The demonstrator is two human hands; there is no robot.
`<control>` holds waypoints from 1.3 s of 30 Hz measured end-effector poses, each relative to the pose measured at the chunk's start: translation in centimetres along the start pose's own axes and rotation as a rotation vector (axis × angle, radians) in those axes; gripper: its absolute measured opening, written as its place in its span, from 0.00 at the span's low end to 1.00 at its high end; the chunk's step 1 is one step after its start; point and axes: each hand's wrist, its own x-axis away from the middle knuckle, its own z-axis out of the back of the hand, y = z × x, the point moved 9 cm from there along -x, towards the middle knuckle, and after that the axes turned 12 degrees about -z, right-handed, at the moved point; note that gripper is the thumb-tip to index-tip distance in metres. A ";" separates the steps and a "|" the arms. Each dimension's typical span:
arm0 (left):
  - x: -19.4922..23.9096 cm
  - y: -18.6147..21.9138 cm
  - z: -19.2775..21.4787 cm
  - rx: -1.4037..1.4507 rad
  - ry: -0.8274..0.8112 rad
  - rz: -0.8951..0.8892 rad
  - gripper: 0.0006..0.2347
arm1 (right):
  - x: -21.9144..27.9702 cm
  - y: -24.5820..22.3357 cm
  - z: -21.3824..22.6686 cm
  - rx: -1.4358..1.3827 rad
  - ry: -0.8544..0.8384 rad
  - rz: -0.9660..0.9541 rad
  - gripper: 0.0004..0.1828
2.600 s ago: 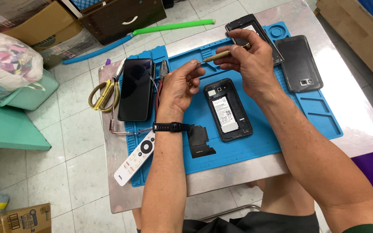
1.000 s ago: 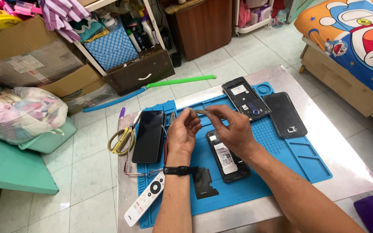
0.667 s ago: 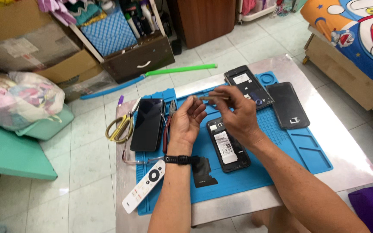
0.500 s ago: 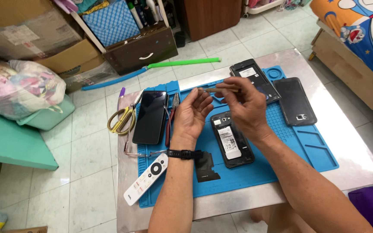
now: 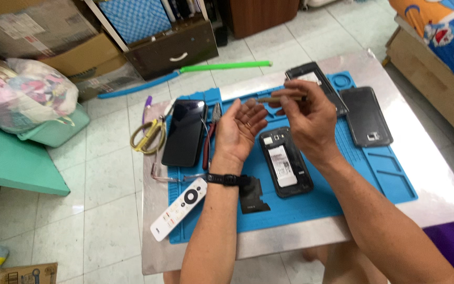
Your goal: The person works on disassembled smartphones on a blue mat, using a screwdriver to manipulate internal components. They handle a white remote control and a small black part while working on the devices.
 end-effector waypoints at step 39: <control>4.0 7.0 -1.7 -0.361 0.283 -0.280 0.13 | 1.1 -2.8 2.3 0.930 -0.429 -0.165 0.20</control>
